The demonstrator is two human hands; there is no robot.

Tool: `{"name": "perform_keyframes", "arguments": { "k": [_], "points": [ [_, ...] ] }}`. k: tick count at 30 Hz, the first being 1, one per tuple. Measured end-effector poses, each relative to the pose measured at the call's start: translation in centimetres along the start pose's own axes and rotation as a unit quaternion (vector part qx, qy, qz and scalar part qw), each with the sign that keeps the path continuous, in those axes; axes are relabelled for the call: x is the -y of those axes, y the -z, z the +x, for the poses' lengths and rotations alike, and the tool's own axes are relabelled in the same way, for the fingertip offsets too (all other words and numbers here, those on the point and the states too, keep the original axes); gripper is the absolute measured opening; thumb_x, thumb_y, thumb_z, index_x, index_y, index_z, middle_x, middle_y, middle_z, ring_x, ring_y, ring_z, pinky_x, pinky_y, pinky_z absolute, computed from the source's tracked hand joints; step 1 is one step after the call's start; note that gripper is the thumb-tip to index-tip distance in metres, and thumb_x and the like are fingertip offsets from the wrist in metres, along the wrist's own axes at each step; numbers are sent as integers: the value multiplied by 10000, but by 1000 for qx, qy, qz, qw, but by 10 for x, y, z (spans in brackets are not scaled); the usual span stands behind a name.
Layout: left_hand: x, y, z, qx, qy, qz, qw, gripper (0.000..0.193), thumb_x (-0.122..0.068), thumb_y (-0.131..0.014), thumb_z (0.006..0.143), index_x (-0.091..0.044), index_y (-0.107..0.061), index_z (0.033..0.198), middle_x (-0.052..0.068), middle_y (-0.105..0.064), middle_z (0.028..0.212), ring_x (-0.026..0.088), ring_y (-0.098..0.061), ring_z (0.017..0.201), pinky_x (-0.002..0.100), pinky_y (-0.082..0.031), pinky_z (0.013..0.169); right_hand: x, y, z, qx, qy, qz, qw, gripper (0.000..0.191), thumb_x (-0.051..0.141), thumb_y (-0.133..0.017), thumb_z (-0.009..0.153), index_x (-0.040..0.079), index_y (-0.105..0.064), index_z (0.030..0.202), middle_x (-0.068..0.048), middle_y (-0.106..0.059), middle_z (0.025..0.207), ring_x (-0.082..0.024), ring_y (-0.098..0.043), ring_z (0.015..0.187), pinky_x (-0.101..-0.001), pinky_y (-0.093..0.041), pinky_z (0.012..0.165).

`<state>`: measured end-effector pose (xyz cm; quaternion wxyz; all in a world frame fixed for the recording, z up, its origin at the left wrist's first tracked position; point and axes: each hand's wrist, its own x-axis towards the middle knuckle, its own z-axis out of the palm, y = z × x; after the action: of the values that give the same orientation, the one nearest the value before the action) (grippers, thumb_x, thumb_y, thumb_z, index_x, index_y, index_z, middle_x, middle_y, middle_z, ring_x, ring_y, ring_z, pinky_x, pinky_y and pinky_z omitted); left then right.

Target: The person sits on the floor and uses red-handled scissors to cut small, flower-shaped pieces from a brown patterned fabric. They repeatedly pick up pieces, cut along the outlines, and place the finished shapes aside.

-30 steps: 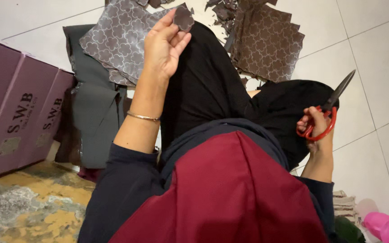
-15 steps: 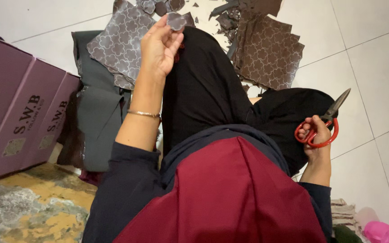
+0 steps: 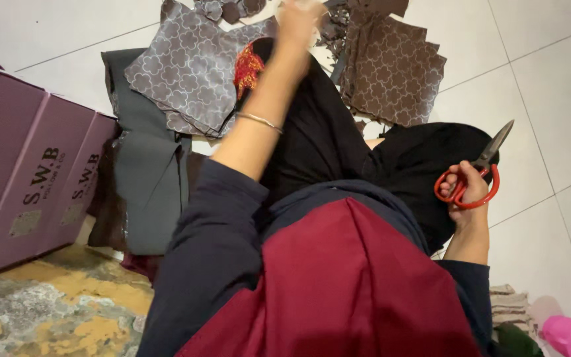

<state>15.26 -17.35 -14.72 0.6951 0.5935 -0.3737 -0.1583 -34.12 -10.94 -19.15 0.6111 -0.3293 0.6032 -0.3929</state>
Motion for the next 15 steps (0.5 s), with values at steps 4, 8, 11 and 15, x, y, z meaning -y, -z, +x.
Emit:
{"name": "perform_keyframes", "arguments": {
  "k": [4, 8, 11, 15],
  "points": [
    [-29, -67, -66, 228, 62, 208, 949, 369, -121, -636, 822, -132, -695, 1186, 132, -637, 1343, 365, -612, 1206, 439, -500, 1051, 3, -9, -2, 2, 12, -5, 1000, 268, 303, -621, 1076, 82, -646, 925, -10, -599, 690, -137, -578, 551, -259, -472, 503],
    [-42, -92, -133, 404, 53, 336, 849, 695, -293, -740, 775, -173, -527, 1426, 206, -326, 1540, 476, -314, 1419, 649, -288, 1136, 1, -11, -6, 7, 43, 15, 999, 206, 267, -632, 1053, 96, -637, 939, -12, -609, 708, -129, -568, 561, -263, -460, 497],
    [-35, -91, -160, 517, 73, 417, 744, 735, -476, -738, 817, -275, -480, 1474, 201, -109, 1651, 494, -88, 1524, 670, -172, 1180, 3, -7, -7, 5, 34, 12, 999, 245, 287, -629, 1045, 81, -640, 912, -13, -599, 684, -137, -566, 535, -259, -463, 488],
    [-27, -95, -161, 565, 85, 488, 660, 612, -526, -664, 929, -187, -593, 1433, 224, -72, 1687, 553, -84, 1538, 701, -134, 1206, 5, -4, -6, 10, 23, 13, 1000, 249, 291, -618, 1045, 85, -642, 908, -15, -607, 682, -135, -578, 535, -254, -473, 496]
  ]
}}
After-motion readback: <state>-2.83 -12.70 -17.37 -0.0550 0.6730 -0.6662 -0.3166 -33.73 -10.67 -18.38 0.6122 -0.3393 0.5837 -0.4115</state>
